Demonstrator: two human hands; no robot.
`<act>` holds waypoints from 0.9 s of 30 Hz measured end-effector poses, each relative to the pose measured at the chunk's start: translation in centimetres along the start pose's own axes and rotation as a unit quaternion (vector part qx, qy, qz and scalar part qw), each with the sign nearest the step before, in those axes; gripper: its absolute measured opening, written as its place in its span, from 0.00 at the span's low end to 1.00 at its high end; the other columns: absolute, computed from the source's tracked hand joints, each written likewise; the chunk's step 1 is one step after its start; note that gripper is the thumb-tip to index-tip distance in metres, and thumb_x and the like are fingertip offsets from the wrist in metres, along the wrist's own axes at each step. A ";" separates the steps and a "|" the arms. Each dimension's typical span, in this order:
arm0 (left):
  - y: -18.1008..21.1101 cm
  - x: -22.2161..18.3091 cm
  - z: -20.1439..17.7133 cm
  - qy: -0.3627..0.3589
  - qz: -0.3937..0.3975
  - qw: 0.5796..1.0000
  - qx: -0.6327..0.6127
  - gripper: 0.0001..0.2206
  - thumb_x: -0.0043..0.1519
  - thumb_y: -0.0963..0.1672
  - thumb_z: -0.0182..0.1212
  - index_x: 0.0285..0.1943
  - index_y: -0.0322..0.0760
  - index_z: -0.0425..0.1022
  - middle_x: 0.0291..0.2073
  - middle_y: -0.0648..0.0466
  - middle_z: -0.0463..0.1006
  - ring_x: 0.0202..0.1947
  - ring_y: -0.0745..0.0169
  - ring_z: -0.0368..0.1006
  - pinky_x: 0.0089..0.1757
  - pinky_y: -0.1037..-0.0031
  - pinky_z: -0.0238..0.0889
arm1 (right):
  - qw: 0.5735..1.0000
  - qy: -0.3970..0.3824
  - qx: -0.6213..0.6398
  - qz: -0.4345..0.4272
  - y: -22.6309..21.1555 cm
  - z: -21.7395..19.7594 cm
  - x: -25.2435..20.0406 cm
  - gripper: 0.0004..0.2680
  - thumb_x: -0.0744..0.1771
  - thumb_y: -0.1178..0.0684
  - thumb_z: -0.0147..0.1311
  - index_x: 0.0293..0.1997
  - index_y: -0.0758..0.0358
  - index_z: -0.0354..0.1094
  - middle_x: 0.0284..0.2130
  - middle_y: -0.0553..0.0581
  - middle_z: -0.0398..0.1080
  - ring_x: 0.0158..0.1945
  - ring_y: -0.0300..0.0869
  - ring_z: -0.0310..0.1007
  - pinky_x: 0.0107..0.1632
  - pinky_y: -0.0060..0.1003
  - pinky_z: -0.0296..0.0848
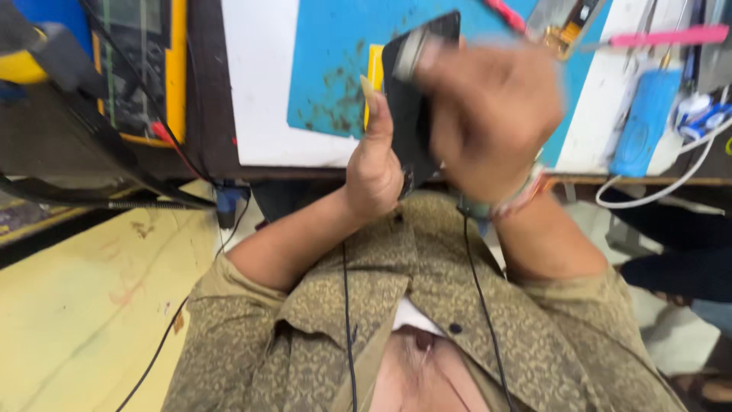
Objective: The person uses a soldering iron and adhesive to repair a mobile phone, applying glue to the frame and attaching a new screen component.
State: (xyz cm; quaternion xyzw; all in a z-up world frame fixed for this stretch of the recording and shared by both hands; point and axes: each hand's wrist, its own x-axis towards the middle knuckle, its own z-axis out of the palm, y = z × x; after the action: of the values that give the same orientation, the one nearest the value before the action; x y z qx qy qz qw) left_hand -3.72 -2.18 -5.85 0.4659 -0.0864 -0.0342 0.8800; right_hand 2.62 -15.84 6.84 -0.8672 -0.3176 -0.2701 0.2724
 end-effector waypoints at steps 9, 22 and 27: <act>0.2 -0.2 -0.9 -0.036 -0.077 0.996 0.034 0.32 0.77 0.57 0.29 0.79 0.30 0.51 0.72 0.49 0.60 0.74 0.63 0.55 0.71 0.72 0.46 | 0.993 0.003 0.066 0.096 -0.6 0.1 1.8 0.04 0.71 0.64 0.63 0.45 0.63 0.73 0.34 0.58 0.72 0.36 0.50 0.71 0.39 0.41 0.65; 8.1 6.5 -3.6 0.034 -0.080 0.996 0.014 0.22 0.73 0.51 0.60 0.68 0.31 0.66 0.58 0.43 0.78 0.52 0.57 0.81 0.51 0.65 0.79 | 0.978 0.034 0.050 0.200 8.4 -1.9 -4.7 0.04 0.71 0.68 0.58 0.50 0.73 0.73 0.39 0.62 0.72 0.38 0.44 0.72 0.43 0.34 0.69; 11.4 9.6 -6.4 -0.055 0.022 0.894 0.444 0.11 0.72 0.42 0.64 0.59 0.29 0.75 0.45 0.47 0.85 0.44 0.55 0.81 0.45 0.73 0.74 | 0.965 0.061 0.076 0.244 7.2 -1.8 -3.5 0.02 0.74 0.66 0.58 0.52 0.71 0.74 0.48 0.61 0.74 0.45 0.45 0.76 0.50 0.33 0.74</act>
State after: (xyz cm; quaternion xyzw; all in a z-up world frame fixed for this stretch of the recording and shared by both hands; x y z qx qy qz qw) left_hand 6.65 8.09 1.16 0.8033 -0.1515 0.0018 0.5759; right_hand 4.87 -23.09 3.67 -0.8770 -0.0987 -0.2227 0.4142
